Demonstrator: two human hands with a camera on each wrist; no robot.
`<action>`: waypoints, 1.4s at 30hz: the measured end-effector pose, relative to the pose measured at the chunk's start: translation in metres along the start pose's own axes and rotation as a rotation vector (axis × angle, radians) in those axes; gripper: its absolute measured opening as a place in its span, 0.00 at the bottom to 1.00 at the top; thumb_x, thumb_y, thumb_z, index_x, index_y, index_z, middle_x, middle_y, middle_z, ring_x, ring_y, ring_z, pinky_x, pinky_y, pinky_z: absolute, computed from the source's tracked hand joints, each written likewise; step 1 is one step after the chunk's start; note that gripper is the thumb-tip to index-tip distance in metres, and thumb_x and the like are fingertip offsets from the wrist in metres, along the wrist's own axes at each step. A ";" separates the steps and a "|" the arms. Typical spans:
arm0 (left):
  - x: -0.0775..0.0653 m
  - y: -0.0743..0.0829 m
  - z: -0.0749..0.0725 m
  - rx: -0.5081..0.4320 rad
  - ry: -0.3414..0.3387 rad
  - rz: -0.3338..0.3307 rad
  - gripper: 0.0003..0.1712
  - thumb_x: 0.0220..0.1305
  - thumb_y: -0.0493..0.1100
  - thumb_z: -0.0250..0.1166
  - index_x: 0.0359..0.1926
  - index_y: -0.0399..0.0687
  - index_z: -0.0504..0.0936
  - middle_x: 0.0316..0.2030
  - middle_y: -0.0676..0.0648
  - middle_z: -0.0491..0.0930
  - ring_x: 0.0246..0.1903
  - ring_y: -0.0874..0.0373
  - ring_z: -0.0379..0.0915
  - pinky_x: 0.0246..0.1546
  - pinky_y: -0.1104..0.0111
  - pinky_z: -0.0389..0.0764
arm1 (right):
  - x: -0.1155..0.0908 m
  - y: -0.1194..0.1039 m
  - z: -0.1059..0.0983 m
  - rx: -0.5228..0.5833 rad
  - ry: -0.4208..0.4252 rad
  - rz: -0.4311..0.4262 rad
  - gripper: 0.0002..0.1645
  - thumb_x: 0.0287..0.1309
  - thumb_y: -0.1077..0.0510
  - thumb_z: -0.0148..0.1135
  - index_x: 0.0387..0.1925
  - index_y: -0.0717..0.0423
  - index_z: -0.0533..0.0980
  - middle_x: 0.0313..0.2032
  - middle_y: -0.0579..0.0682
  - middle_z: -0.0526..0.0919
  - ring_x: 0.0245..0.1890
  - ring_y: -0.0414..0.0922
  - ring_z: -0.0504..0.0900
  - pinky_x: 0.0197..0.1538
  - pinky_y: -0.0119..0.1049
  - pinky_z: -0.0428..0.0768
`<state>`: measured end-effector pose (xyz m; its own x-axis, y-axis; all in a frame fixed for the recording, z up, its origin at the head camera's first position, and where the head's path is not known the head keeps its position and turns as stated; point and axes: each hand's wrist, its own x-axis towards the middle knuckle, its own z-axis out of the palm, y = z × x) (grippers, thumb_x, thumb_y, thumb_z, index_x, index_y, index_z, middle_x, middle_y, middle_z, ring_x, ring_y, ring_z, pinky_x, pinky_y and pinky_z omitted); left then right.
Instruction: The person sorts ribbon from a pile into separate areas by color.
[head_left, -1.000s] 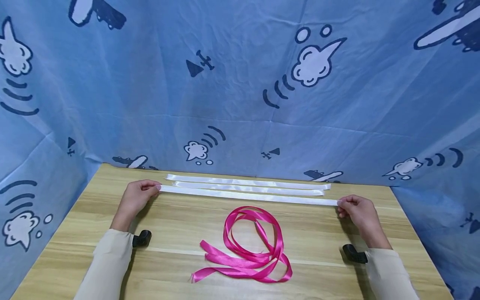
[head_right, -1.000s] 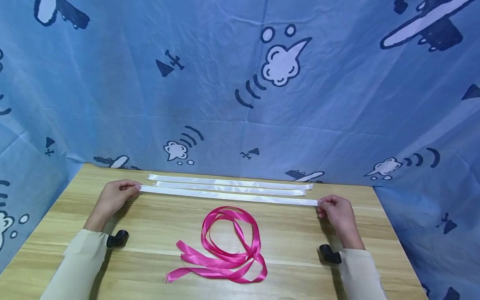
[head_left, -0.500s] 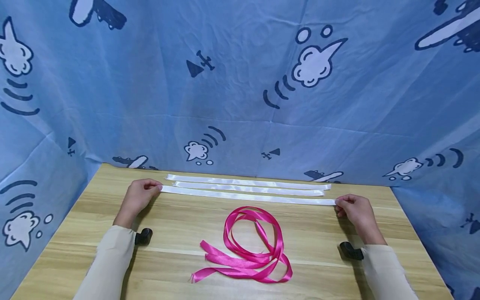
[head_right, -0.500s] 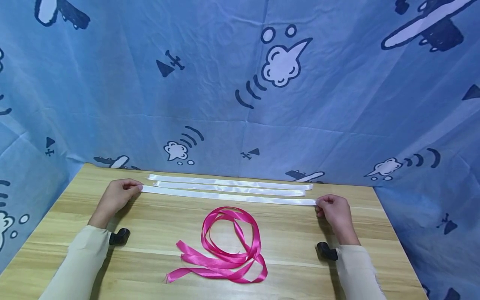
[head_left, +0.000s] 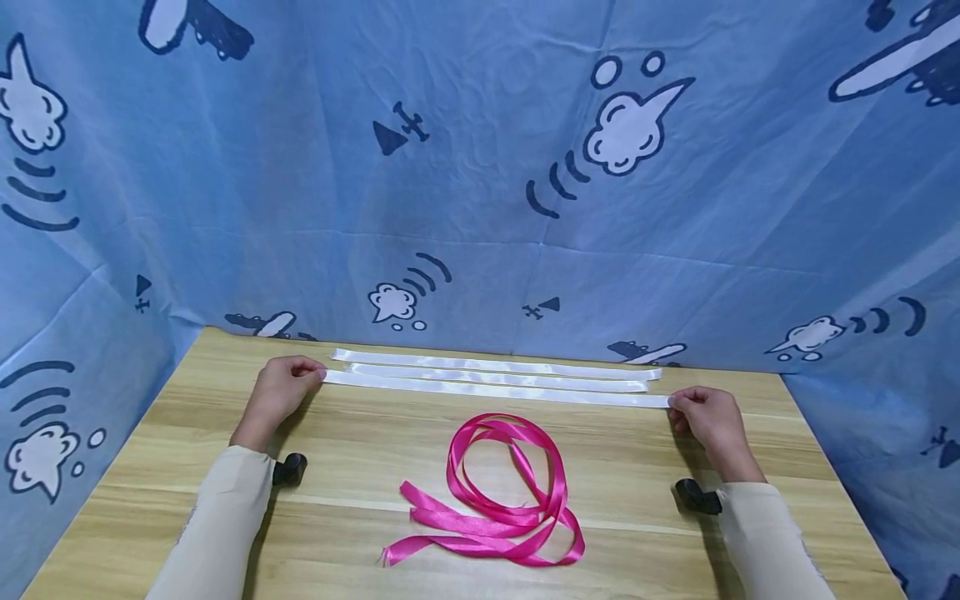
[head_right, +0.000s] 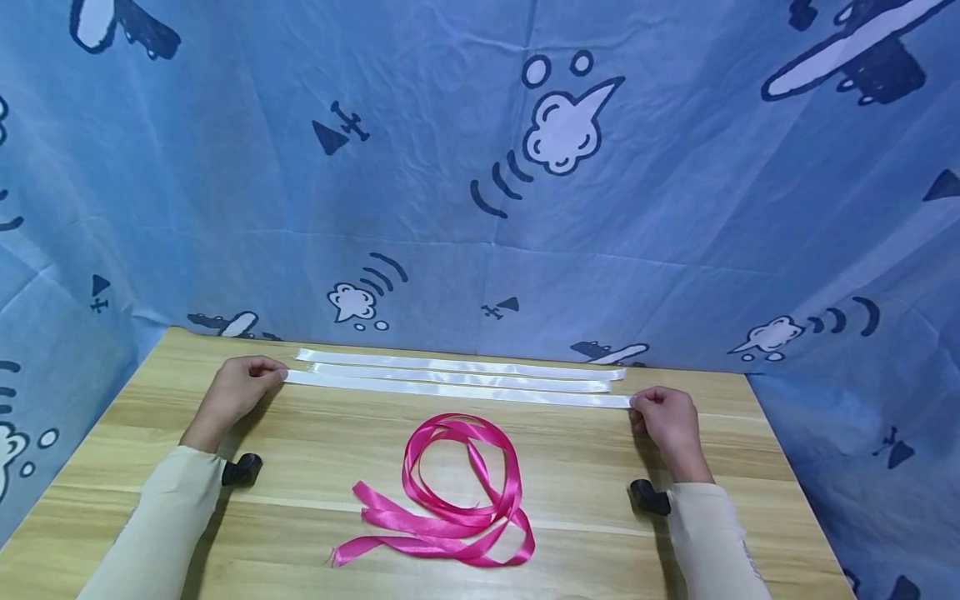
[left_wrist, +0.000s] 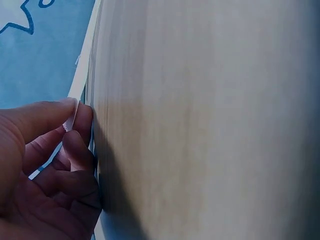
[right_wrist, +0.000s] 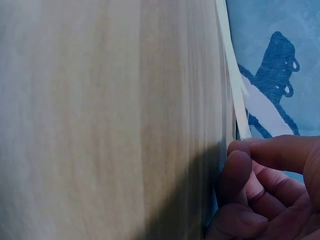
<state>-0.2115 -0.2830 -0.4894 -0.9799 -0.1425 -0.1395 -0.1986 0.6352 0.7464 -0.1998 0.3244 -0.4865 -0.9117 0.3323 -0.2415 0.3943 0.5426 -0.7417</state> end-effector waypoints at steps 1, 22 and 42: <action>0.000 0.000 0.000 0.001 -0.002 -0.002 0.13 0.75 0.40 0.62 0.49 0.34 0.86 0.47 0.34 0.86 0.47 0.44 0.78 0.46 0.63 0.73 | 0.000 0.000 0.000 0.003 -0.001 0.004 0.14 0.76 0.64 0.54 0.50 0.74 0.78 0.25 0.48 0.81 0.24 0.40 0.78 0.28 0.32 0.81; -0.010 0.005 -0.013 0.031 0.058 0.057 0.23 0.75 0.44 0.63 0.63 0.32 0.78 0.52 0.32 0.82 0.49 0.42 0.78 0.44 0.64 0.75 | -0.009 0.005 -0.006 0.016 0.094 0.044 0.25 0.74 0.53 0.59 0.61 0.69 0.73 0.31 0.49 0.83 0.25 0.40 0.79 0.30 0.33 0.79; -0.030 0.080 0.011 0.046 -0.016 0.254 0.17 0.73 0.44 0.67 0.54 0.37 0.85 0.47 0.39 0.85 0.43 0.48 0.76 0.39 0.64 0.74 | -0.061 -0.051 0.012 -0.097 0.242 -0.281 0.18 0.69 0.56 0.68 0.53 0.65 0.79 0.36 0.55 0.80 0.30 0.38 0.72 0.28 0.30 0.71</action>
<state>-0.1980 -0.2194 -0.4326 -0.9986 0.0378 0.0377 0.0534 0.6828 0.7287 -0.1662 0.2672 -0.4411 -0.9366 0.3270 0.1261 0.1528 0.7048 -0.6928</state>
